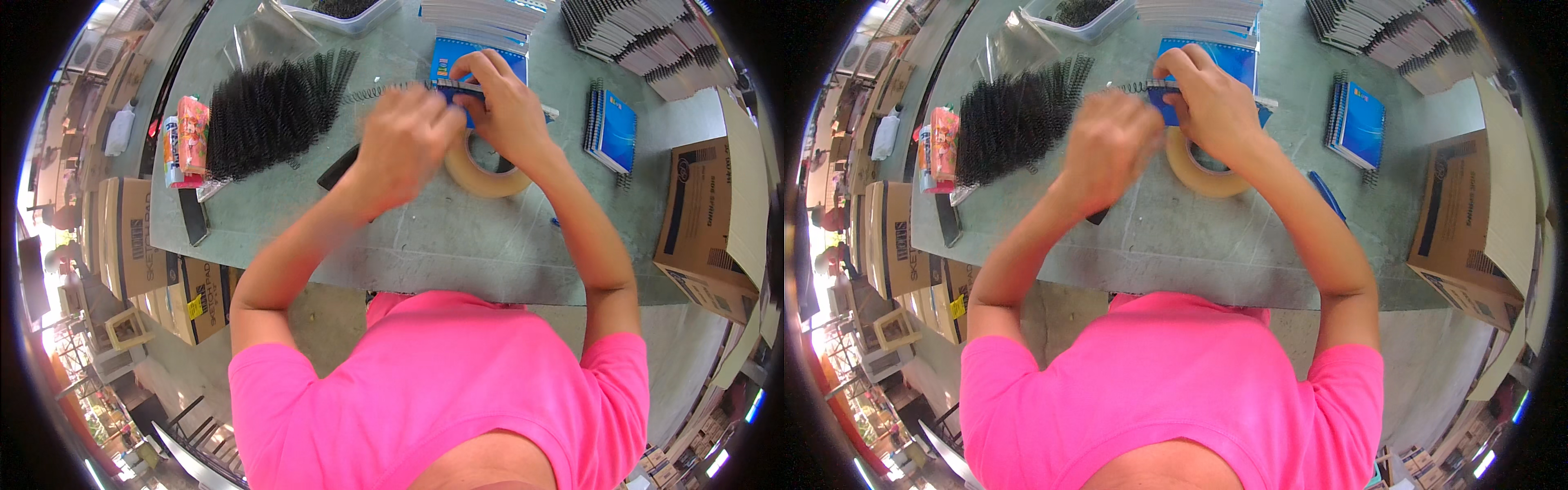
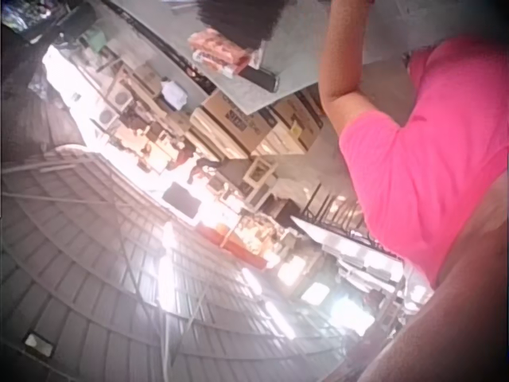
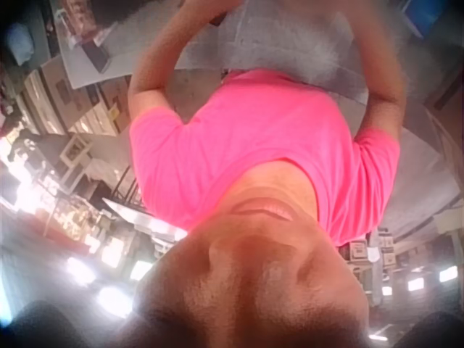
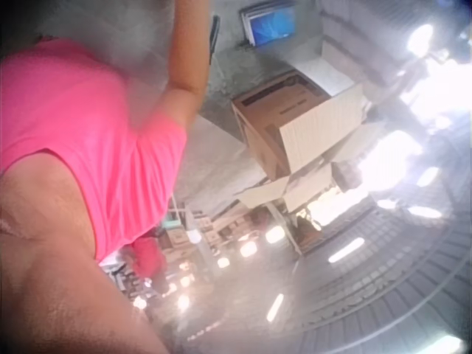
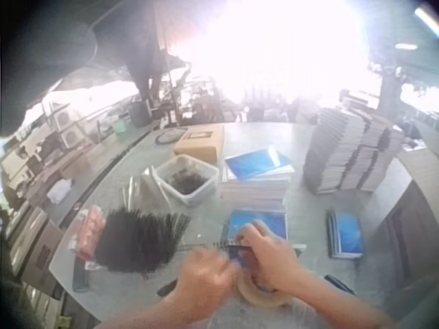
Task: The person inserts spiral coils into notebooks by hand and uses a small tool to secure the ends.
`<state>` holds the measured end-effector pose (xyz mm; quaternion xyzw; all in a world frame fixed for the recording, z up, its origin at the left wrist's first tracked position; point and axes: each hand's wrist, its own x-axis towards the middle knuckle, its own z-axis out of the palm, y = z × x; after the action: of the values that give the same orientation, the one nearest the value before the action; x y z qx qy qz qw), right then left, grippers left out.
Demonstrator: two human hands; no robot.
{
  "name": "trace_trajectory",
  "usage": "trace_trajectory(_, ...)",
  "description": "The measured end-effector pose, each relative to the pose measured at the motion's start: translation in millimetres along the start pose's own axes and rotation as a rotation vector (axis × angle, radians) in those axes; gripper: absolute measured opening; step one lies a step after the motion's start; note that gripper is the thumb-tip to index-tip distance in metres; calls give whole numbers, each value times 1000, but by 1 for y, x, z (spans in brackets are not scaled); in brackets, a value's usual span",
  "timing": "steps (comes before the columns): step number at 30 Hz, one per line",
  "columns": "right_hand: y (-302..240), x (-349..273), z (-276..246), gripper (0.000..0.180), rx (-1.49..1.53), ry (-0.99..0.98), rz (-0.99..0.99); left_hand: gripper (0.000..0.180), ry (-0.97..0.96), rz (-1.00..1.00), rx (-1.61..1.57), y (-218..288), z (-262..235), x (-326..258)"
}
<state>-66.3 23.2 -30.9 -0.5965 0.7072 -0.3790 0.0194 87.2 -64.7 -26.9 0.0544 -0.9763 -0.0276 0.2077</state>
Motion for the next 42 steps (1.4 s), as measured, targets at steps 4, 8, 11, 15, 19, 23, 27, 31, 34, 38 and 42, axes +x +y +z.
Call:
trace_trajectory(4,13,-15,-35,19,120,-137,182,35,-27,-357,115,-29,32,-55)
trace_trajectory(8,45,-40,-23,23,655,38,467,41,-221,-435,-287,-30,25,-56)
trace_trajectory(11,42,-38,-18,20,559,134,256,39,-59,-325,-291,-8,-10,-28)
trace_trajectory(15,47,-39,-14,17,623,43,349,24,422,-208,-263,-1,-29,18)
trace_trajectory(19,45,-35,-16,15,673,51,406,26,312,-137,-231,1,-9,5)
trace_trajectory(23,45,-34,-19,15,673,40,416,24,487,-193,-211,-4,-21,23)
trace_trajectory(27,44,-32,-16,15,661,54,368,22,286,-121,-225,1,-12,20)
trace_trajectory(31,45,-36,-14,14,708,55,417,23,478,-163,-188,-5,-20,34)
trace_trajectory(34,44,-35,-15,15,689,28,404,22,200,-85,-298,5,-6,27)
trace_trajectory(38,53,-47,-10,18,885,100,323,22,500,-144,-184,-4,-21,51)
trace_trajectory(42,62,-51,-5,23,1087,92,291,22,289,-35,-251,5,-4,42)
